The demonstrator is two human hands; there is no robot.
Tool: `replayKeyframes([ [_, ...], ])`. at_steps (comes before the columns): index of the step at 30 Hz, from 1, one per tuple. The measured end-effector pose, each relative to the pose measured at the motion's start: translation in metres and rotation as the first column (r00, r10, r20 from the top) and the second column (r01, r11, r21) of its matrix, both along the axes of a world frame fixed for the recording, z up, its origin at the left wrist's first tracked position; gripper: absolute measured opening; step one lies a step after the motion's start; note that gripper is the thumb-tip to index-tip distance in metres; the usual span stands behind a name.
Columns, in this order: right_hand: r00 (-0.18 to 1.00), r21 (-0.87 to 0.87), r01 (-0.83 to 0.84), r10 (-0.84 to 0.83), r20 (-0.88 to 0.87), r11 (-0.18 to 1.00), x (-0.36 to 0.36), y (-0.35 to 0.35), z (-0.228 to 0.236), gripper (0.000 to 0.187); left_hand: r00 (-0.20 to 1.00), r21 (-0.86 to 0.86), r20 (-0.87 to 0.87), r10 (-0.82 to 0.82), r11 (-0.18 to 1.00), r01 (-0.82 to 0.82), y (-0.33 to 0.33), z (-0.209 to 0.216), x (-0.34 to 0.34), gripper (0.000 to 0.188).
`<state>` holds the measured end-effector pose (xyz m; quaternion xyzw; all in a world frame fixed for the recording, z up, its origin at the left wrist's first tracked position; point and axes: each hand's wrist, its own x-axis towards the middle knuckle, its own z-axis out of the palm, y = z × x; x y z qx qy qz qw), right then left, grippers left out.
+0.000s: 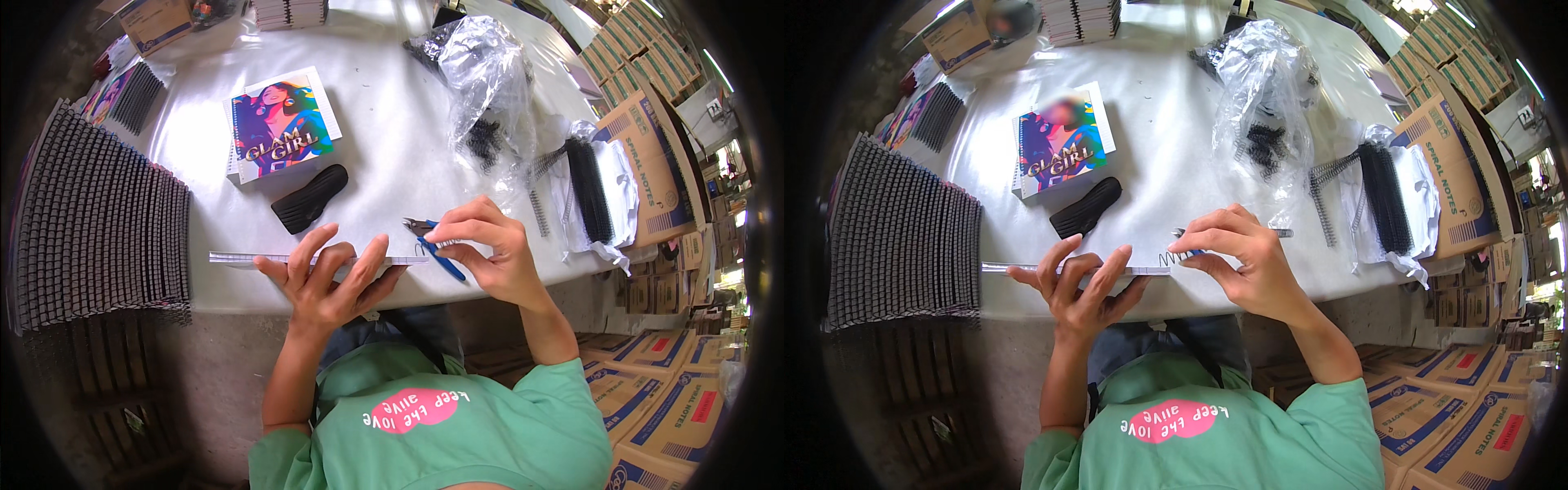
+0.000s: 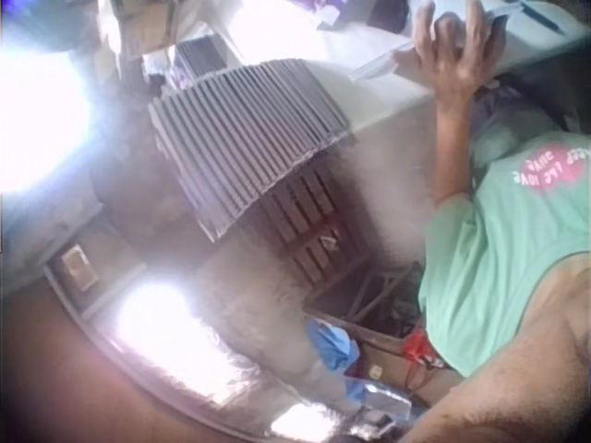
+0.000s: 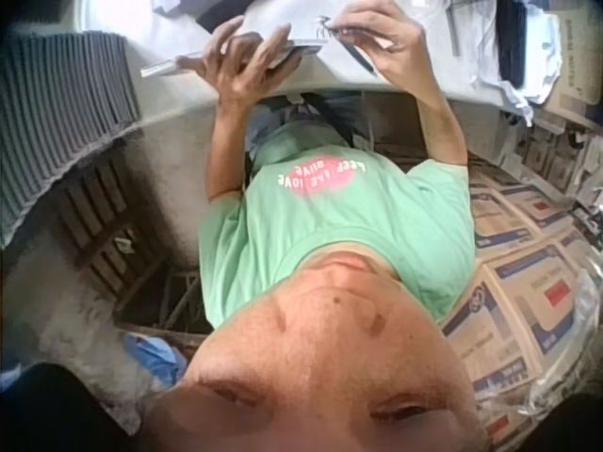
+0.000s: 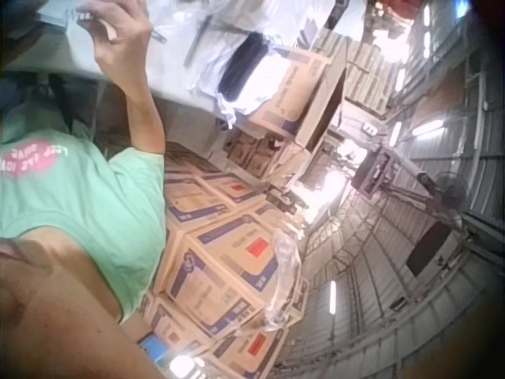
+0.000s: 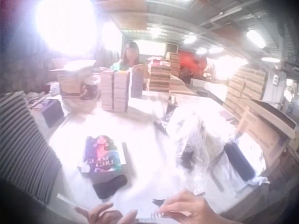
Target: The person trims the ends of a plastic spiral coil on a notebook using pliers and then stacks the finished notebook on a pile.
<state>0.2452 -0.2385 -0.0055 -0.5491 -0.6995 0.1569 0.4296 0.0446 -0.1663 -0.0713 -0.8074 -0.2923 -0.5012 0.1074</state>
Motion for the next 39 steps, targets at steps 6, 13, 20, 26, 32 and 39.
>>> replayKeyframes([
  [6, 0.978, -0.026, -0.105, 0.099, -0.185, 0.994, 0.008, -0.001, -0.007, 0.026, 1.000, -0.038, 0.018, -0.020, 0.999, 0.021, 0.001, 0.003, 0.002, 0.035],
  [13, 0.976, -0.034, -0.076, 0.068, -0.206, 0.997, 0.005, 0.003, -0.006, 0.027, 0.999, -0.028, 0.019, -0.029, 0.999, 0.029, 0.001, 0.002, 0.000, 0.036],
  [20, 0.917, -0.011, -0.158, 0.142, -0.372, 0.987, 0.016, 0.000, 0.002, 0.026, 0.999, -0.042, 0.042, -0.016, 0.999, 0.018, 0.001, 0.004, 0.004, 0.036],
  [26, 0.985, -0.040, -0.056, 0.049, -0.167, 0.998, 0.011, 0.002, -0.003, 0.025, 0.999, -0.040, 0.038, -0.017, 0.999, 0.018, 0.001, 0.003, 0.002, 0.037],
  [32, 0.973, -0.061, -0.067, 0.051, -0.224, 0.996, 0.009, 0.006, -0.001, 0.027, 0.999, -0.042, 0.040, -0.017, 0.999, 0.018, 0.001, 0.002, 0.002, 0.037],
  [39, 0.971, -0.135, -0.222, 0.207, -0.115, 0.966, 0.016, 0.006, 0.005, 0.021, 1.000, -0.042, 0.018, 0.006, 0.999, -0.005, -0.002, 0.006, 0.002, 0.037],
])
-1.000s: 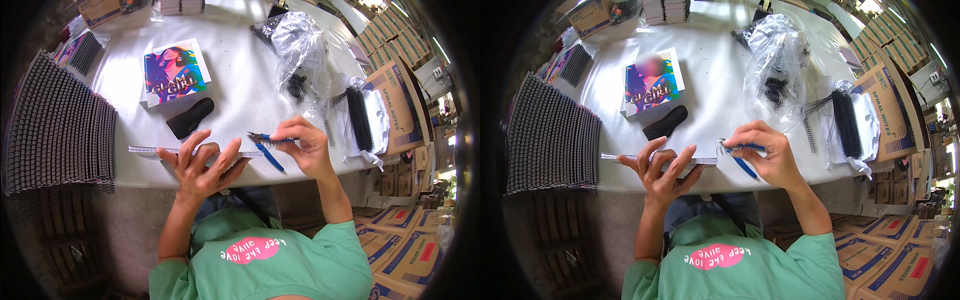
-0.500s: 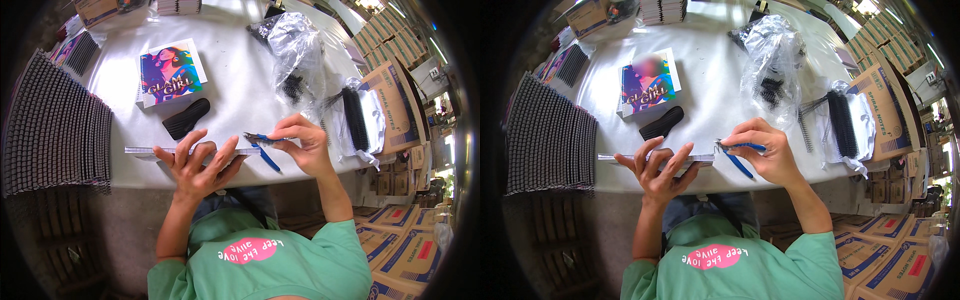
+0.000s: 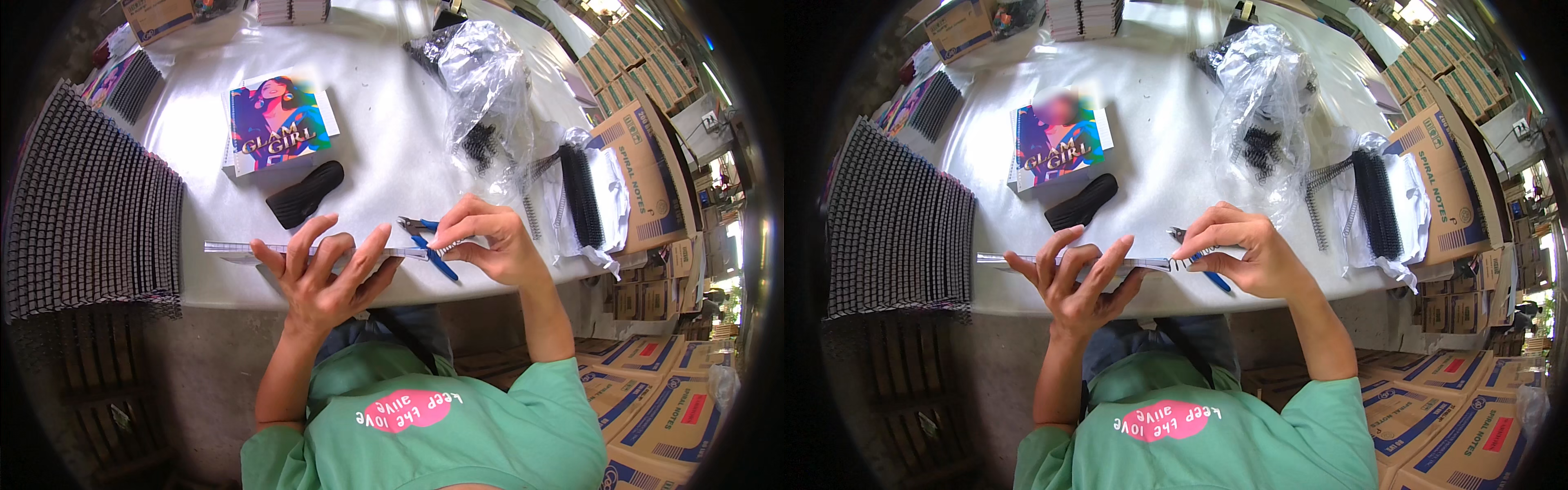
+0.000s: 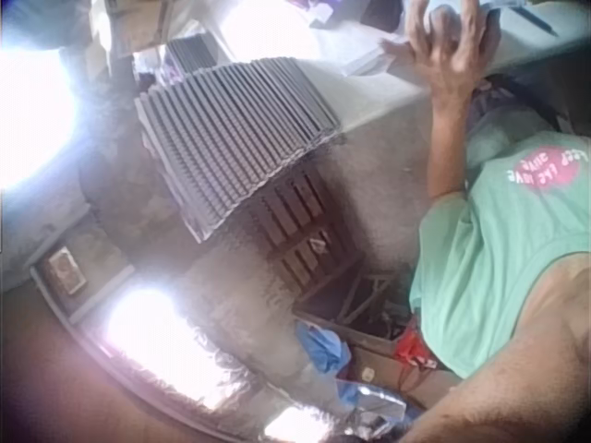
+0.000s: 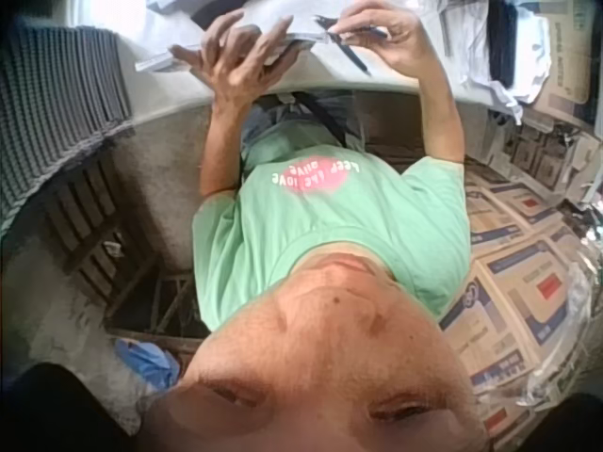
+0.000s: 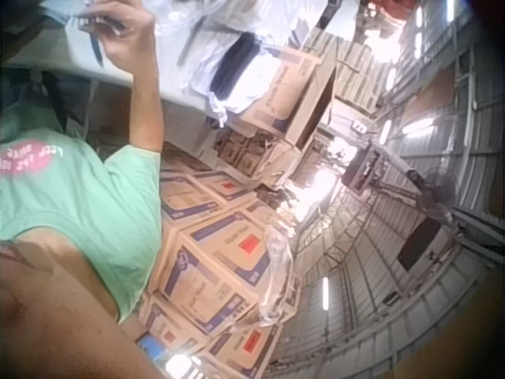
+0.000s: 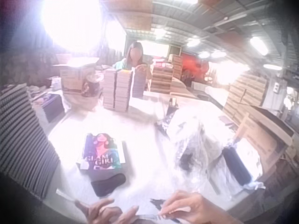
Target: The person trims the ends of a plastic spiral coil on a notebook using pliers and then stacks the finished notebook on a pile.
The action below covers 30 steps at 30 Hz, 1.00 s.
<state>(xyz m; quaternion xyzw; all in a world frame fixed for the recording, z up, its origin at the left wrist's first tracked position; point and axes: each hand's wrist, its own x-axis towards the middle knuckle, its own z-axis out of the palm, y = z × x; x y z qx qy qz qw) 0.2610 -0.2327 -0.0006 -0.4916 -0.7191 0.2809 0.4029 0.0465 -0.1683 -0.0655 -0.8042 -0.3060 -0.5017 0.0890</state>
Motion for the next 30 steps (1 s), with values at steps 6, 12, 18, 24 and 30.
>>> replayKeyframes([
  [6, 0.997, -0.468, 0.012, 0.026, 0.075, 0.884, -0.002, -0.010, 0.015, 0.032, 0.992, -0.242, -0.097, 0.075, 0.965, -0.097, -0.003, 0.024, -0.012, 0.063],
  [12, 0.994, 0.019, 0.096, -0.097, 0.055, 0.995, -0.018, -0.016, 0.004, 0.033, 0.997, -0.157, -0.050, 0.064, 0.985, -0.071, -0.003, 0.005, -0.015, 0.057],
  [18, 0.984, 0.011, 0.001, -0.003, 0.178, 1.000, -0.019, -0.007, 0.020, 0.025, 0.998, -0.183, -0.009, 0.056, 0.981, -0.057, -0.001, 0.005, -0.024, 0.048],
  [24, 0.963, -0.041, -0.076, 0.084, 0.256, 0.996, -0.031, 0.005, 0.026, 0.033, 0.983, -0.067, 0.062, 0.170, 0.984, -0.166, -0.007, 0.008, -0.036, 0.037],
  [30, 0.915, 0.092, -0.031, -0.008, 0.403, 0.995, -0.048, -0.008, 0.012, 0.033, 0.977, -0.038, 0.053, 0.208, 0.978, -0.206, -0.021, -0.005, -0.034, 0.036],
])
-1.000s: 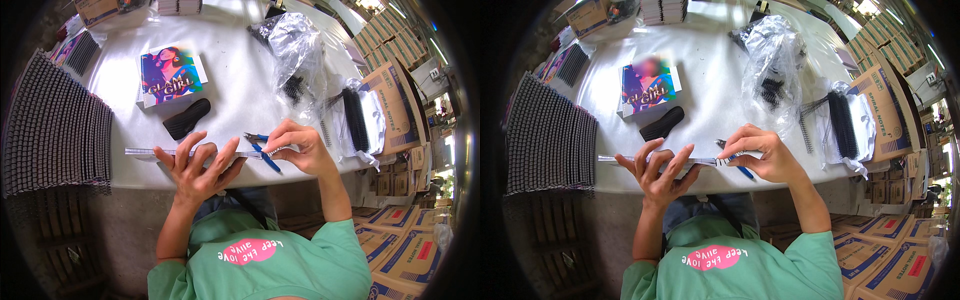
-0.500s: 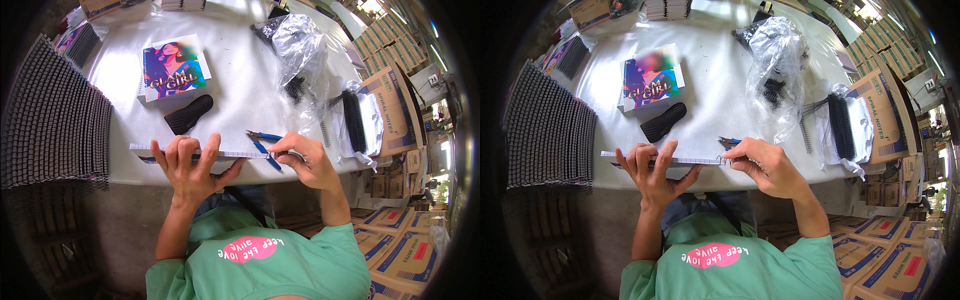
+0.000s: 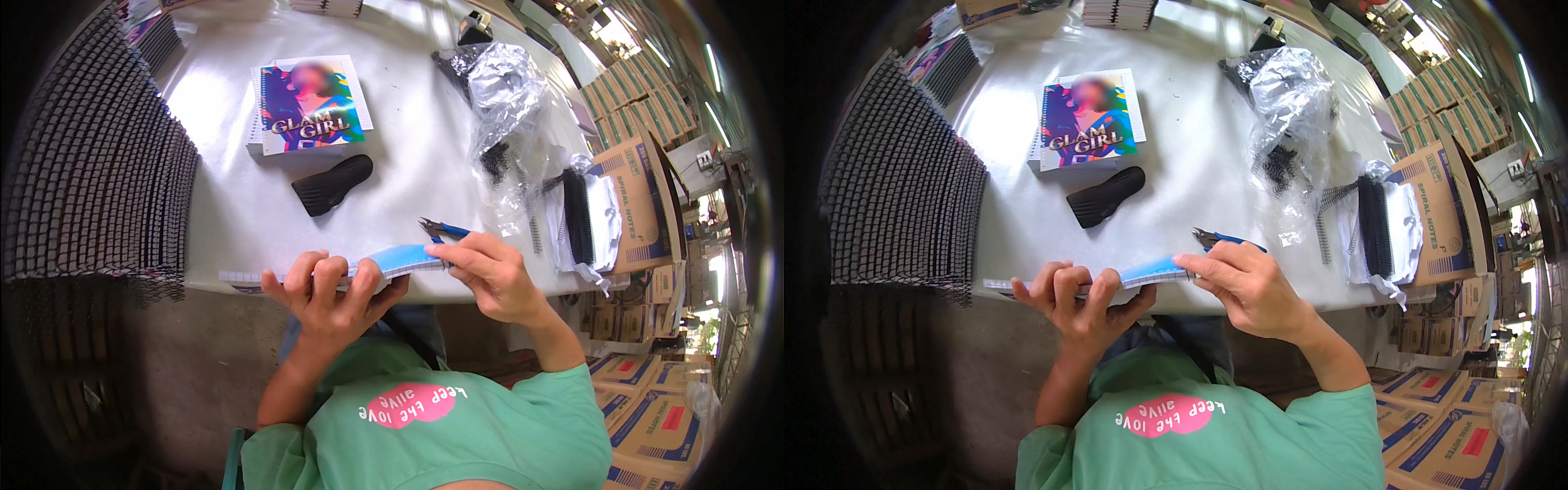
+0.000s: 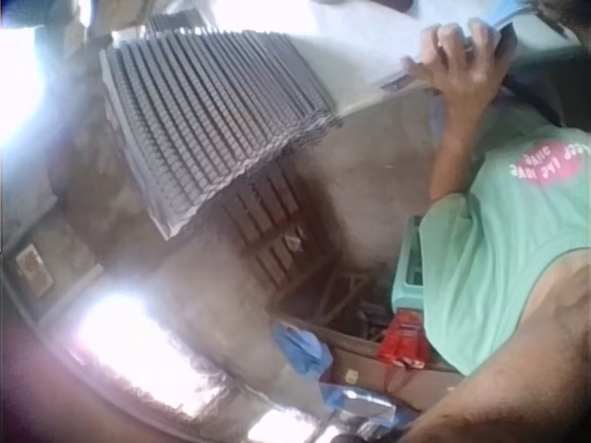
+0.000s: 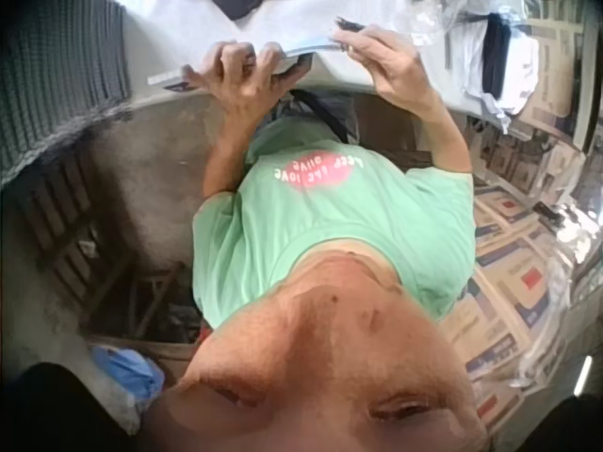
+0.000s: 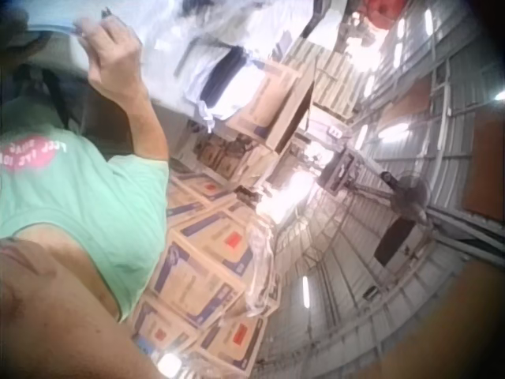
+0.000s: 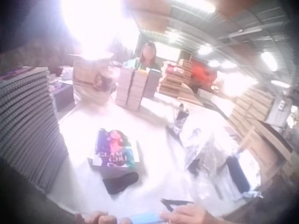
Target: The person trims the ends of a plastic spiral coil on a notebook using pliers and then stacks the finished notebook on a pile.
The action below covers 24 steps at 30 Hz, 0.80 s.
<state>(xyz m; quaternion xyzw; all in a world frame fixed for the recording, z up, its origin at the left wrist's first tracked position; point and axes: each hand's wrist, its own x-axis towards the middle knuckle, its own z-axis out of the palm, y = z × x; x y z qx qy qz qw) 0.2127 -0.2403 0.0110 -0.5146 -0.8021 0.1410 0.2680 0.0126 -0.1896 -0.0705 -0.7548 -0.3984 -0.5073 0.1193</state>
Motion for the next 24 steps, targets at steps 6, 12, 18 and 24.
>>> replayKeyframes([
  [6, 0.948, -0.643, -0.028, -0.183, -0.259, 0.765, 0.009, 0.012, 0.026, 0.037, 0.995, -0.100, 0.029, -0.091, 0.991, 0.094, 0.011, 0.002, -0.008, 0.037],
  [12, 0.942, -0.174, -0.160, 0.203, 0.266, 0.972, -0.004, 0.109, -0.024, 0.054, 0.982, -0.005, -0.017, -0.189, 0.982, 0.189, 0.026, 0.004, -0.034, 0.049],
  [18, 0.940, 0.084, -0.027, -0.003, 0.341, 0.996, -0.016, 0.152, -0.114, 0.061, 0.989, -0.150, 0.029, -0.143, 0.978, 0.145, 0.011, 0.018, -0.012, 0.059],
  [24, 0.917, -0.466, 0.060, -0.233, -0.323, 0.883, -0.004, 0.120, -0.070, 0.045, 0.989, -0.162, 0.041, -0.141, 0.976, 0.146, 0.015, 0.008, 0.001, 0.047],
])
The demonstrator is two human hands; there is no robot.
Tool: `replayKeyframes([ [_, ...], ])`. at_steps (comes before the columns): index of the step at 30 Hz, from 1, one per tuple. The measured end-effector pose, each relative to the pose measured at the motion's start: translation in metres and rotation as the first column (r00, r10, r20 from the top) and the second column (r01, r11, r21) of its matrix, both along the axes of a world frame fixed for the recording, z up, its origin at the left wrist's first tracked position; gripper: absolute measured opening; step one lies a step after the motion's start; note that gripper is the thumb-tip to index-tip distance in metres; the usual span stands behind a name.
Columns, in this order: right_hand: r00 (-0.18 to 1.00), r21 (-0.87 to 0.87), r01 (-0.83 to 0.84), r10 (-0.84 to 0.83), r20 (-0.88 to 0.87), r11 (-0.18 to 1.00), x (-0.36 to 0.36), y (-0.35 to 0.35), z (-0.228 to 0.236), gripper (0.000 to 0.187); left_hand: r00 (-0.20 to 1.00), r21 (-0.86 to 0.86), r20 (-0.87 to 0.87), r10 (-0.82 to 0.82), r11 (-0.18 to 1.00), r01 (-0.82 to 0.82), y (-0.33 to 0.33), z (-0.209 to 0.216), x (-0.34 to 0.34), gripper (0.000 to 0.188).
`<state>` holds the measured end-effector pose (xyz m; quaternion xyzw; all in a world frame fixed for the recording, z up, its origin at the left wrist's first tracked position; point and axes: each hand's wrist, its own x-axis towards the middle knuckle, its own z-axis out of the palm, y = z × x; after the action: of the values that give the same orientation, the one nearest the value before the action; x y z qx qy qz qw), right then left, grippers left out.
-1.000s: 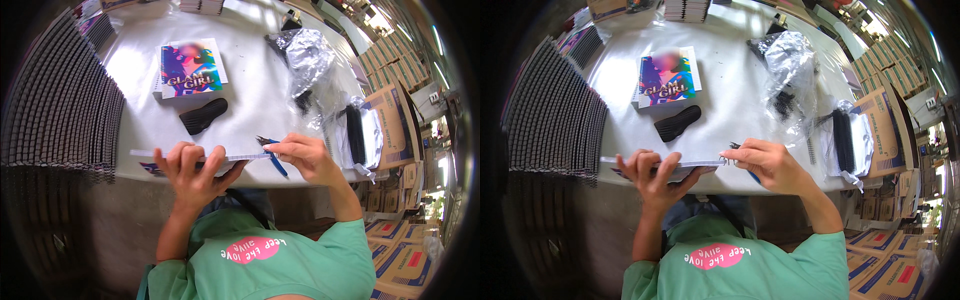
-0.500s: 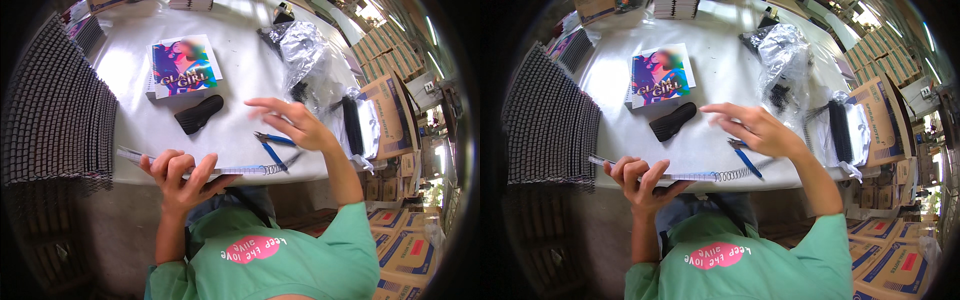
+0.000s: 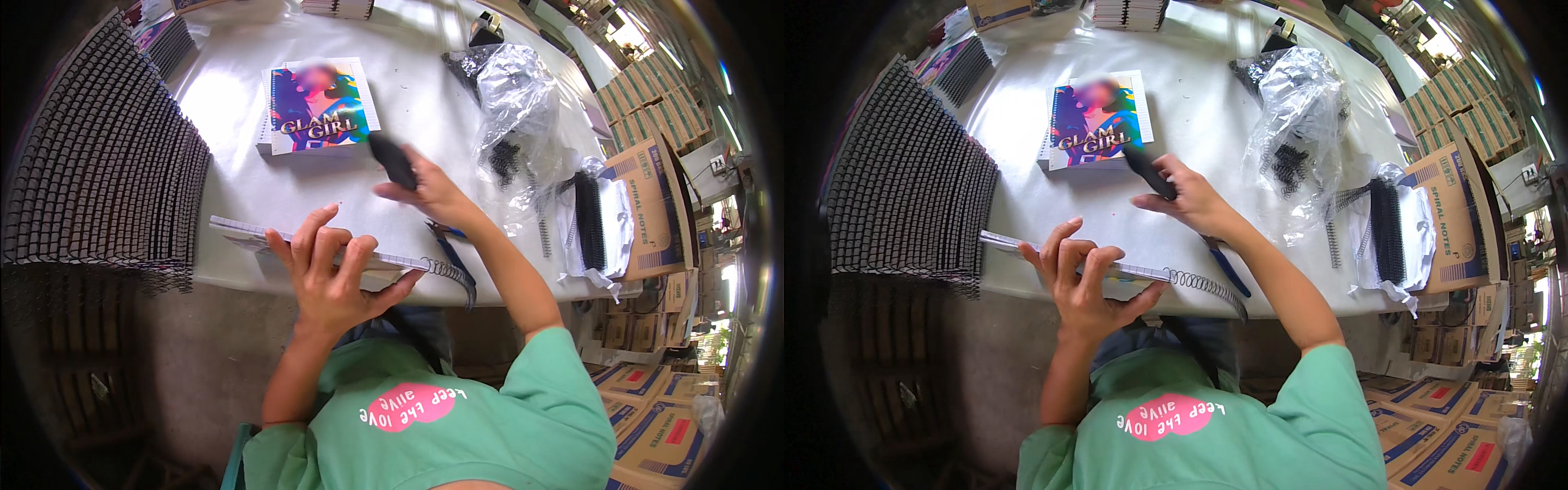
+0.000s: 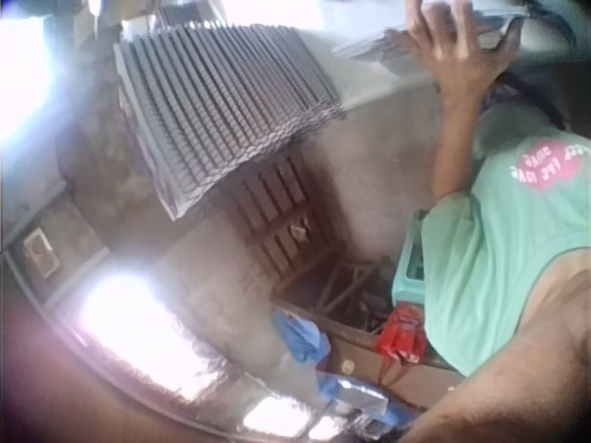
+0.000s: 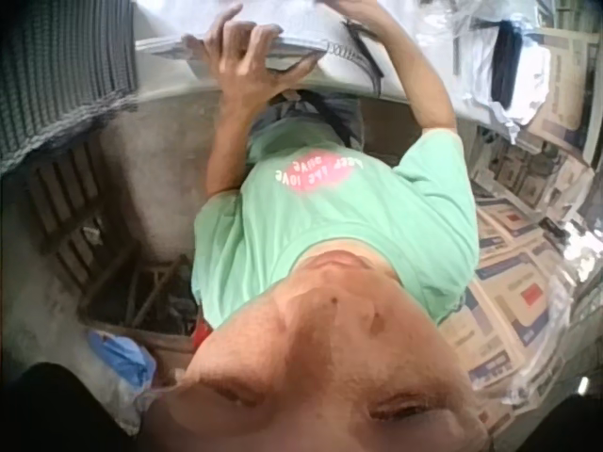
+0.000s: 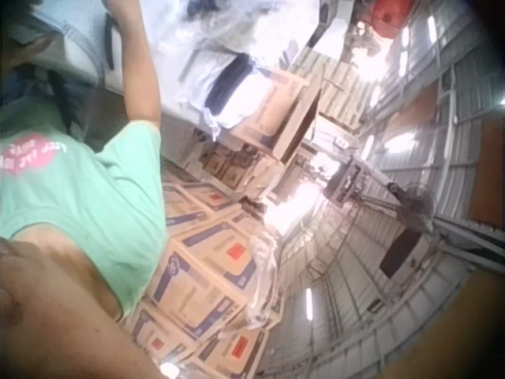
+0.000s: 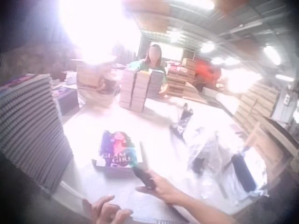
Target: The person trims the ends of a plastic spiral coil on a notebook using pliers and then stacks the finished notebook on a pile.
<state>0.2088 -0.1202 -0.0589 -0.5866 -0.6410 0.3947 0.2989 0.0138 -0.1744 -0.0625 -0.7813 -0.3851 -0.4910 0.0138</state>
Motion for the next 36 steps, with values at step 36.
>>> replayKeyframes([
  [36, 0.998, 0.457, -0.064, 0.067, 0.009, 0.887, -0.001, -0.099, 0.067, 0.028, 0.996, -0.163, 0.026, -0.091, 0.982, 0.094, -0.002, 0.020, -0.002, 0.032],
])
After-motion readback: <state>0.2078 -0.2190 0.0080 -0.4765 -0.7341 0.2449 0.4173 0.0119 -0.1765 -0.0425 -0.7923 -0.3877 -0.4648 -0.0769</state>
